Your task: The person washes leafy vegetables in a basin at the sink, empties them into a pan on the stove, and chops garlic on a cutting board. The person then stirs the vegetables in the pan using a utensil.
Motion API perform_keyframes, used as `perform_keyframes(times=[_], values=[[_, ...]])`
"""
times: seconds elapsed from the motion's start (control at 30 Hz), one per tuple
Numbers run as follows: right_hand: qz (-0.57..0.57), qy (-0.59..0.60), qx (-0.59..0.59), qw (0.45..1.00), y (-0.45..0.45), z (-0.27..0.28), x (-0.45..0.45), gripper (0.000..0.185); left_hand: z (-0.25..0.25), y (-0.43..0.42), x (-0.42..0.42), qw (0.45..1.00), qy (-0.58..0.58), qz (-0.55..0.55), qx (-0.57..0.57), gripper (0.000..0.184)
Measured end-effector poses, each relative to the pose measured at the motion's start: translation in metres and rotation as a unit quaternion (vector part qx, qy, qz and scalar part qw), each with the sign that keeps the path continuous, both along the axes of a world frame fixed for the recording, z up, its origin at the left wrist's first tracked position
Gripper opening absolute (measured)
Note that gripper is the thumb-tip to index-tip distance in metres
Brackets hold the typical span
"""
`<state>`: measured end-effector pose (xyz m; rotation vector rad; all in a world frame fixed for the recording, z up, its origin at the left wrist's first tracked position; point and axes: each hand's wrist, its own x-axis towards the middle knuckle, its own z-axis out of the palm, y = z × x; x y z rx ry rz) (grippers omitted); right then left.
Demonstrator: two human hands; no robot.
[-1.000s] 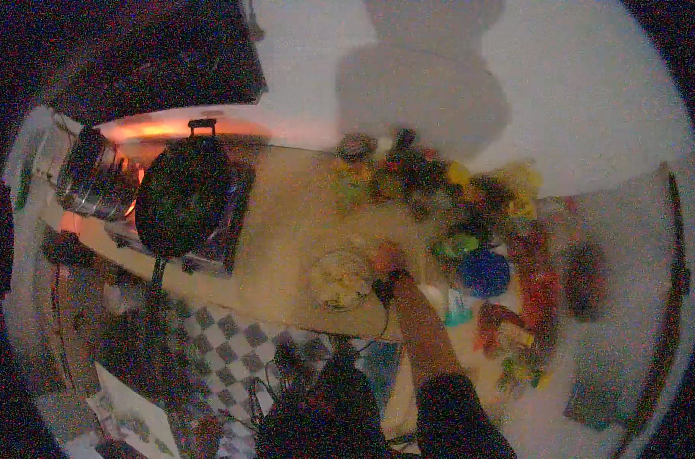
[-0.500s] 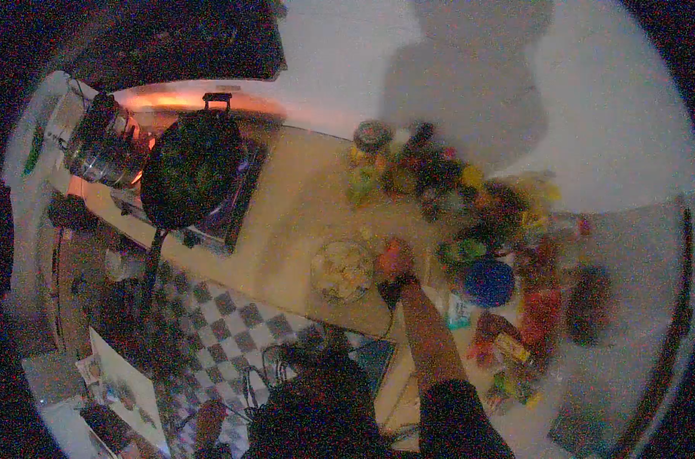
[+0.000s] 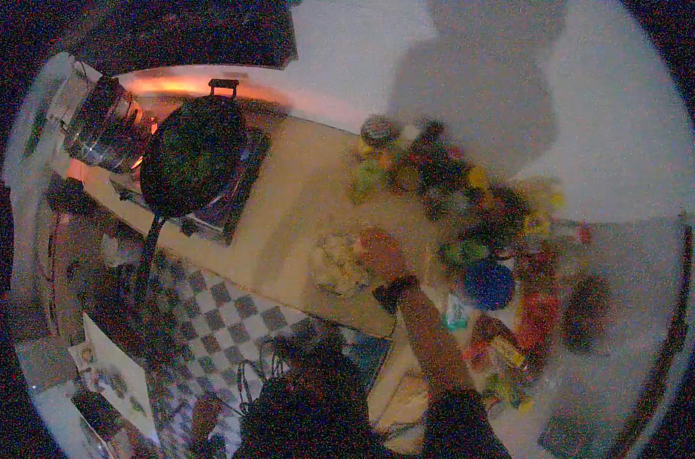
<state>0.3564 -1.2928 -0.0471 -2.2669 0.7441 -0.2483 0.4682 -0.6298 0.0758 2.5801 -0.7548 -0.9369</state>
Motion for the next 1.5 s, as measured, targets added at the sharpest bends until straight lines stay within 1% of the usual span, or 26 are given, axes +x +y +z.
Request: perform_keyframes(times=[0.07, 0.1, 0.17, 0.27, 0.33, 0.4, 0.47, 0.53, 0.57, 0.6, 0.67, 0.73, 0.8, 0.87, 0.93, 0.97, 1.07, 1.13, 1.17, 1.23, 1.27, 1.3, 1.37, 1.4, 1.47, 1.5], values=[[0.068, 0.015, 0.009, 0.998, 0.002, 0.006, 0.002, 0.028, 0.016, -0.014, -0.002, 0.999, 0.010, 0.048, -0.008, 0.017], [0.081, 0.056, 0.028, 0.995, 0.004, 0.042, 0.008, 0.026, 0.028, -0.029, -0.001, 0.995, 0.018, 0.095, -0.020, 0.017], [0.099, 0.099, 0.046, 0.989, 0.002, 0.060, 0.008, 0.023, 0.035, -0.031, -0.003, 0.992, 0.036, 0.116, -0.030, 0.017], [0.016, 0.117, 0.043, 0.992, 0.015, 0.055, -0.018, 0.020, 0.021, -0.011, -0.010, 0.993, 0.043, 0.110, -0.020, 0.019], [0.126, 0.022, -0.023, 0.991, 0.036, 0.049, -0.034, 0.020, 0.013, 0.001, -0.015, 0.996, 0.033, 0.082, -0.005, 0.020], [0.111, 0.078, -0.090, 0.987, 0.069, 0.042, -0.027, 0.021, 0.008, 0.002, -0.018, 0.975, 0.104, 0.175, 0.090, 0.020], [0.094, 0.135, -0.155, 0.974, 0.075, 0.025, -0.035, 0.023, 0.003, -0.004, -0.017, 0.974, 0.114, 0.180, 0.080, 0.022], [0.047, 0.037, -0.112, 0.992, 0.061, 0.003, -0.037, 0.028, -0.006, 0.004, -0.012, 0.972, 0.117, 0.190, 0.071, 0.023], [0.033, 0.002, -0.098, 0.995, 0.050, -0.001, -0.034, 0.029, -0.014, 0.018, -0.011, 0.986, 0.081, 0.137, 0.050, 0.026], [-0.006, 0.100, 0.052, 0.994, 0.019, 0.007, -0.022, 0.033, -0.019, 0.026, -0.012, 0.995, 0.044, 0.086, 0.029, 0.029], [-0.043, 0.197, 0.203, 0.958, -0.018, -0.004, -0.008, 0.037, 0.008, -0.001, -0.013, 0.989, 0.066, 0.121, 0.051, 0.034], [-0.013, 0.056, -0.075, 0.996, -0.035, -0.043, -0.001, 0.039, 0.016, -0.010, -0.012, 0.982, 0.058, 0.155, 0.094, 0.034], [0.028, 0.112, -0.064, 0.991, -0.043, -0.002, 0.023, 0.041, 0.011, 0.007, -0.016, 0.986, 0.046, 0.131, 0.086, 0.035], [0.074, 0.168, -0.050, 0.982, -0.052, -0.002, 0.037, 0.044, 0.014, 0.016, -0.024, 0.990, 0.037, 0.110, 0.083, 0.035], [0.167, 0.229, -0.171, 0.944, -0.069, -0.039, 0.036, 0.043, 0.023, 0.005, -0.029, 0.974, 0.067, 0.186, 0.107, 0.035], [0.171, 0.228, -0.171, 0.943, -0.073, -0.051, 0.034, 0.043, 0.019, 0.012, -0.034, 0.974, 0.068, 0.190, 0.108, 0.035], [0.177, 0.222, -0.116, 0.952, -0.075, -0.055, 0.038, 0.042, 0.011, 0.030, -0.044, 0.982, 0.076, 0.143, 0.101, 0.035], [0.133, 0.239, -0.024, 0.962, -0.068, -0.023, 0.042, 0.034, 0.018, 0.015, -0.043, 0.968, 0.094, 0.197, 0.125, 0.034], [0.133, 0.241, -0.025, 0.961, -0.068, -0.023, 0.038, 0.034, 0.016, 0.015, -0.044, 0.968, 0.096, 0.197, 0.125, 0.034], [0.035, 0.175, 0.058, 0.982, -0.066, -0.023, 0.023, 0.030, 0.010, 0.014, -0.044, 0.964, 0.107, 0.223, 0.100, 0.035], [0.034, 0.175, 0.056, 0.982, -0.060, -0.013, 0.020, 0.030, 0.001, 0.023, -0.045, 0.964, 0.107, 0.222, 0.099, 0.035], [-0.038, 0.176, 0.169, 0.969, -0.051, 0.003, 0.017, 0.030, -0.013, 0.042, -0.048, 0.972, 0.093, 0.202, 0.075, 0.035], [-0.108, 0.175, 0.278, 0.938, -0.040, 0.007, 0.007, 0.030, -0.020, 0.046, -0.048, 0.978, 0.081, 0.184, 0.049, 0.036], [0.034, 0.087, 0.146, 0.985, -0.035, 0.002, -0.001, 0.034, -0.016, 0.038, -0.044, 0.987, 0.063, 0.147, 0.034, 0.035], [0.174, -0.004, 0.009, 0.985, -0.038, -0.008, -0.011, 0.037, -0.020, 0.041, -0.039, 0.993, 0.046, 0.107, 0.019, 0.035], [0.139, 0.038, 0.071, 0.987, -0.048, -0.009, -0.014, 0.039, -0.038, 0.062, -0.039, 0.994, 0.051, 0.082, 0.049, 0.034]])
